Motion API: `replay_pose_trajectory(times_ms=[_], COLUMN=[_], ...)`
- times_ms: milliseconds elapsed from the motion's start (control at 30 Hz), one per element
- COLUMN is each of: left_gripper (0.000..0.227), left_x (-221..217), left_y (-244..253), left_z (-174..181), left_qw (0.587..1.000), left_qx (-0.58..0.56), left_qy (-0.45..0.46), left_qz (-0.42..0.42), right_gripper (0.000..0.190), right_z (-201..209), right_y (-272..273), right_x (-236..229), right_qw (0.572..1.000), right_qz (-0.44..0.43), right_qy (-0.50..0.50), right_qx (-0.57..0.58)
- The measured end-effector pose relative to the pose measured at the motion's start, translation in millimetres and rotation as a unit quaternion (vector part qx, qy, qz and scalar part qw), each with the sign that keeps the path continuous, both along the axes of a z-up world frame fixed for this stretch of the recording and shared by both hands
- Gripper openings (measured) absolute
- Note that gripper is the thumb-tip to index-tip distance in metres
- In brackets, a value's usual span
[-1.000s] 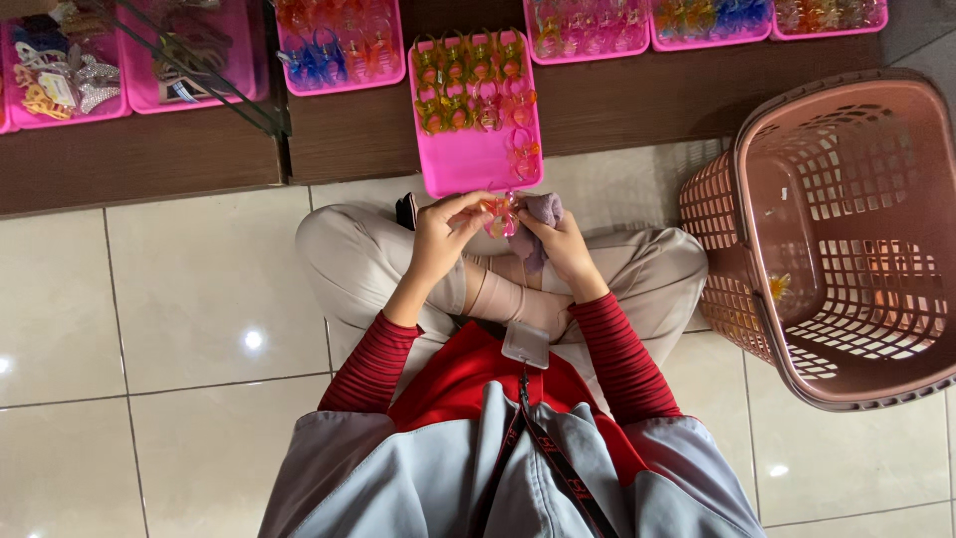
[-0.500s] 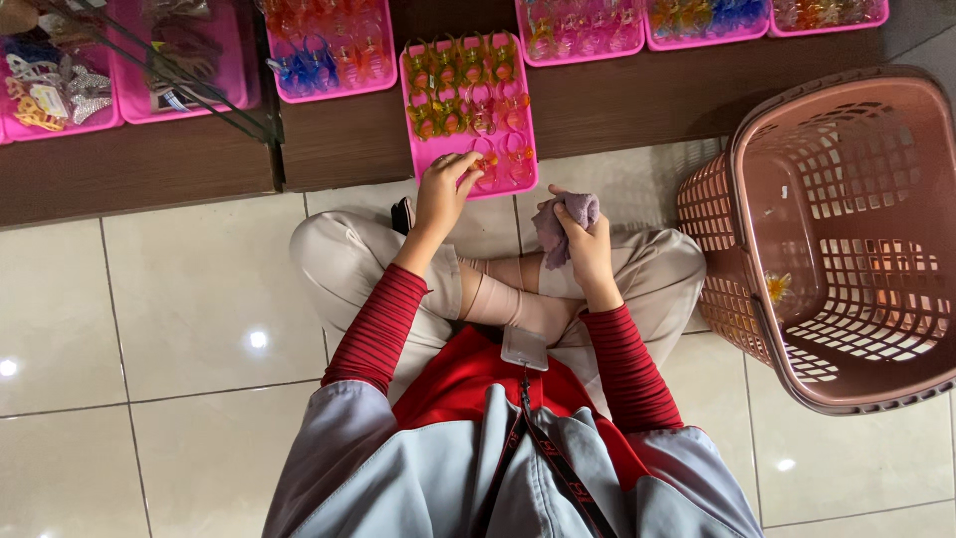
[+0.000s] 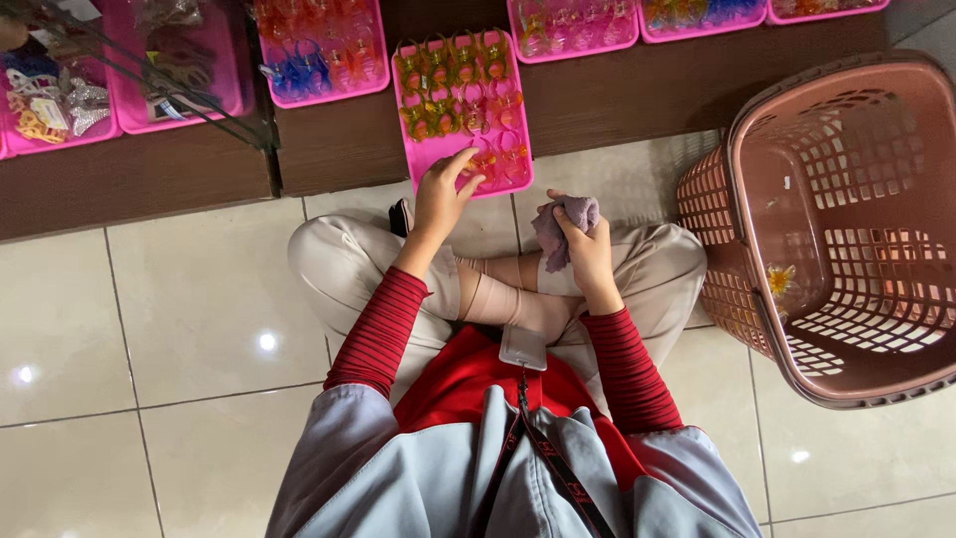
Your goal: The person sits on the floor and wipes small, colorful plastic flower decorations with a cloth. They pick up each decoration from a brown basket, wipe it, and place it into a pink tray. The person handles the items one at a time throughout the video.
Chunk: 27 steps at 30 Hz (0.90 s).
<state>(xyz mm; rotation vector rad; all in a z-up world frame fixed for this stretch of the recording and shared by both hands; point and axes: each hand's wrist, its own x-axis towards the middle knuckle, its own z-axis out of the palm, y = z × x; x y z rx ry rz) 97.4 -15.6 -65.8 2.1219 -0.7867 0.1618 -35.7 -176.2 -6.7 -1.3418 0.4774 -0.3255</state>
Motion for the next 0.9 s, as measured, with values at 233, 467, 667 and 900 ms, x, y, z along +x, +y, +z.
replay_pose_trajectory(times_ms=[233, 467, 667, 900], left_gripper=[0.046, 0.041, 0.039, 0.045], left_x=[-9.8, -30.8, -82.4, -157.6], left_y=[-1.9, -113.8, -257.1, -389.5], left_z=[35.9, 117.3, 126.9, 50.8], left_qw=[0.998, 0.977, 0.900, 0.783], left_qx=[0.013, -0.093, -0.063, 0.169], left_qy=[-0.053, -0.135, -0.111, -0.147], left_qz=[0.029, -0.133, -0.416, -0.580], right_gripper=[0.017, 0.008, 0.011, 0.013], right_z=[33.4, 80.1, 92.1, 64.2], right_y=[-22.0, -113.2, -208.0, -256.1], right_x=[-15.3, -78.3, -179.8, -231.3], right_qw=[0.998, 0.963, 0.883, 0.883], right_qz=[-0.040, -0.152, -0.267, -0.347], right_qy=[-0.027, -0.068, -0.012, 0.056], right_qx=[-0.028, -0.212, -0.387, -0.311])
